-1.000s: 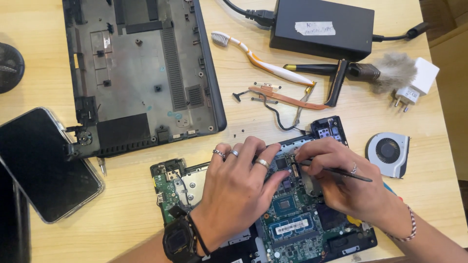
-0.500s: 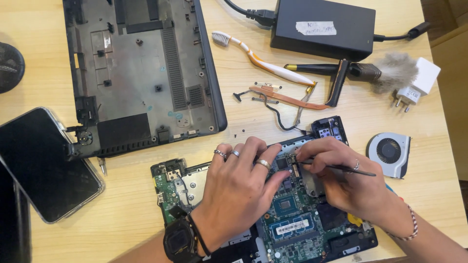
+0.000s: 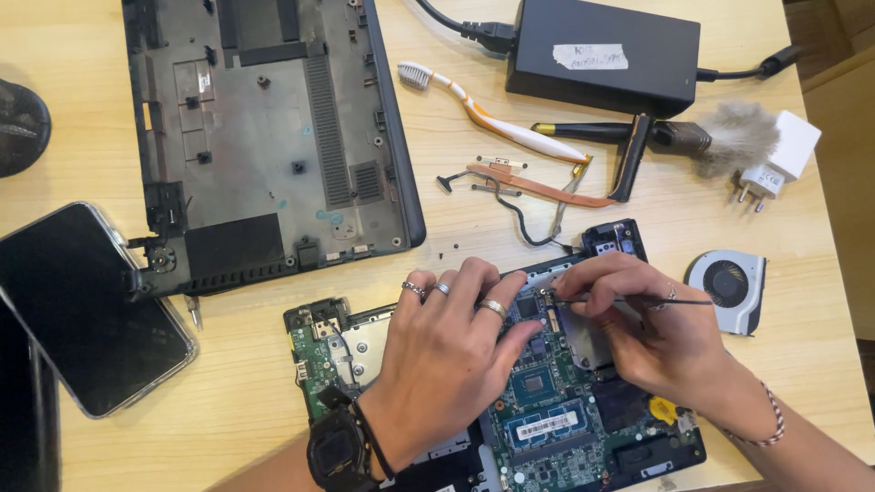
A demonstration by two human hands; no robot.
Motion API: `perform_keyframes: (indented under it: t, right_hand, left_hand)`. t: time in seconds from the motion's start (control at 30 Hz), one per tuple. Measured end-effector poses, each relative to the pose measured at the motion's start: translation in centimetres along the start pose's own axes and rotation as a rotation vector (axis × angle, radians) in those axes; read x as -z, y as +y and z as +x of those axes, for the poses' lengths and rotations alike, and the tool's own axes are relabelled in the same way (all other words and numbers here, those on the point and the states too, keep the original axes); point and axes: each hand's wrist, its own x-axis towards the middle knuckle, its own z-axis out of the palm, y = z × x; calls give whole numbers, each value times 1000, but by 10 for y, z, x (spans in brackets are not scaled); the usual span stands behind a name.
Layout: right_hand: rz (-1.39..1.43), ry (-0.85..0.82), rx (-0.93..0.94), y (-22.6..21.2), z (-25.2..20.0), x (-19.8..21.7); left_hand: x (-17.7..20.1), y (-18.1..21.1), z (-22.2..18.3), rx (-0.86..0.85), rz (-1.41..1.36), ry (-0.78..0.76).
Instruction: Disassembling a laptop by removing internal components like the motherboard and disconnecting cables using tools.
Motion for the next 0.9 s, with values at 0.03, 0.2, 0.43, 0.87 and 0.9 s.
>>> perform_keyframes:
  t: [0.03, 0.2, 0.43, 0.87, 0.9]
  right_hand:
    - [-7, -5, 8, 0, 0, 0]
    - [-17, -16, 30, -3, 2, 0]
    - [-91, -66, 148, -9, 6, 0]
    - [-102, -128, 245, -10, 7, 2]
    - [-101, -132, 247, -11, 7, 1]
  left_hand:
    - [0, 0, 0, -2, 16, 2]
    - [0, 0, 1, -2, 34, -7]
    - [1, 1, 2, -8, 21, -2]
    - [-3, 0, -2, -8, 21, -4]
    - [-3, 0, -2, -4, 23, 0]
